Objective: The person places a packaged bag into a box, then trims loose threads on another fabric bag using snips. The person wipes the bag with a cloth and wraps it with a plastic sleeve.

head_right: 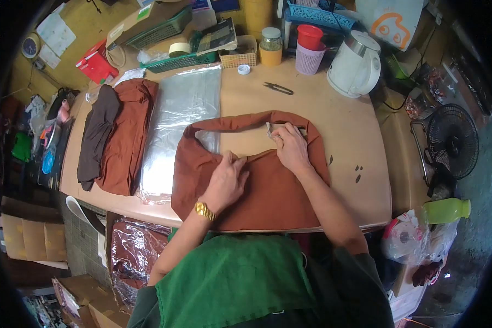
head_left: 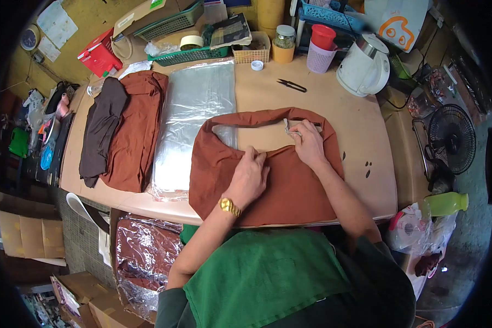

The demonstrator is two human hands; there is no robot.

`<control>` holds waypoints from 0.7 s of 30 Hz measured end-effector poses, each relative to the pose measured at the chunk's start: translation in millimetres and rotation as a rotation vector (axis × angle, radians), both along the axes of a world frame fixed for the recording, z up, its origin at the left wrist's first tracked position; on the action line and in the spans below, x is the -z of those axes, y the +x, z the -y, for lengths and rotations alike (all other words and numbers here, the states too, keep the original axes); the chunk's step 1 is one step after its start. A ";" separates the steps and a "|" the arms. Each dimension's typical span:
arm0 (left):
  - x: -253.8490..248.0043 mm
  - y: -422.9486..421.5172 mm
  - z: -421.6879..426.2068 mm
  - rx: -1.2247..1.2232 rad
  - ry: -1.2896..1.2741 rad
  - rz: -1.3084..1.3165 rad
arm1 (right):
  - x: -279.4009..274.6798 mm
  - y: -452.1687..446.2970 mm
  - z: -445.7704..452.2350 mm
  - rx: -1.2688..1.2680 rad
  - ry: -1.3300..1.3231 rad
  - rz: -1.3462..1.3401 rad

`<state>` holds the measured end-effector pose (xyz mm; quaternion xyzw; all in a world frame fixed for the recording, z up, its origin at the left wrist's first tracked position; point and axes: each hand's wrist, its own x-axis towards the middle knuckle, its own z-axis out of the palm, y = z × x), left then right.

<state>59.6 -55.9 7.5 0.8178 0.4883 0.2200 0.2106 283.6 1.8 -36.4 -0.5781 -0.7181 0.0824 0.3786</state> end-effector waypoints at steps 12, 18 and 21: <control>38.6 -3.9 33.1 0.071 0.165 -0.203 | -26.5 -25.2 16.3 -0.540 0.051 0.282; 31.8 -2.2 35.5 0.051 0.145 -0.183 | -9.6 -55.0 6.6 -0.536 0.077 0.193; 30.7 -2.1 32.7 0.047 0.105 -0.158 | -14.7 -57.3 10.8 -0.501 -0.025 0.168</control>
